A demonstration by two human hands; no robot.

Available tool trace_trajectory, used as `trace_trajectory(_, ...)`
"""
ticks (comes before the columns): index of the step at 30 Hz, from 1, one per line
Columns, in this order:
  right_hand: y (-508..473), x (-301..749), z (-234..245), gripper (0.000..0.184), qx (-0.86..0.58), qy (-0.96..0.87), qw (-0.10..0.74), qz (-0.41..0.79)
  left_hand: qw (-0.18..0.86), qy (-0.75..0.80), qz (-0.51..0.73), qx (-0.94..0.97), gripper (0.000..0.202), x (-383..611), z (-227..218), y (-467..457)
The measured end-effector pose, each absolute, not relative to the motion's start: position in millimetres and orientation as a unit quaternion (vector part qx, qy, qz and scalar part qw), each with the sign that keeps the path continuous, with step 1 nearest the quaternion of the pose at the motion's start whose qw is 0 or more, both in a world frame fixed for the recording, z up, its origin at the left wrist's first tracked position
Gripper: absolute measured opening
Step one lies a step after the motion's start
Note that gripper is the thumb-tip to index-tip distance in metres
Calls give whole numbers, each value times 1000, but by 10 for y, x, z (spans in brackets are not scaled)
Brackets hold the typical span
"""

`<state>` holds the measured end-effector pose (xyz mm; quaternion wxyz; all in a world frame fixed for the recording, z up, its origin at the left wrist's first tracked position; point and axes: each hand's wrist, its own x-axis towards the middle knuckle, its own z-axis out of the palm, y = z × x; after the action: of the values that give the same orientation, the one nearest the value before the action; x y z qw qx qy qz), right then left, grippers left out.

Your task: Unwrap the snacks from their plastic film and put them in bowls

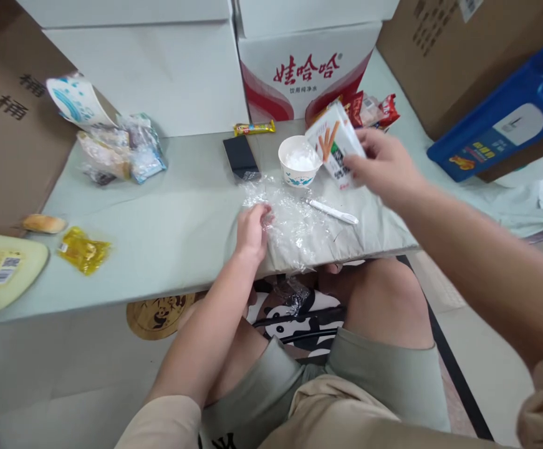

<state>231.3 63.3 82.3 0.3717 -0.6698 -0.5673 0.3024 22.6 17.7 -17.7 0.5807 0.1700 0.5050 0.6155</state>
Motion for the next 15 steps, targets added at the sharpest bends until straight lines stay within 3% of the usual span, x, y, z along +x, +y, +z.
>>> trace_trajectory(6, 1576, 2053, 1462, 31, -764, -576, 251, 149, 594, 503, 600, 188, 25, 242, -184, 196)
trace_trajectory(10, 2170, 1926, 1367, 31, -804, -567, 151, 101, 602, 502, 587, 201, 28, 219, -193, 220)
trace_trajectory(15, 2743, 1846, 1074, 37, -806, -570, 146, 70, 612, 508, 571, 204, 30, 179, -205, 266)
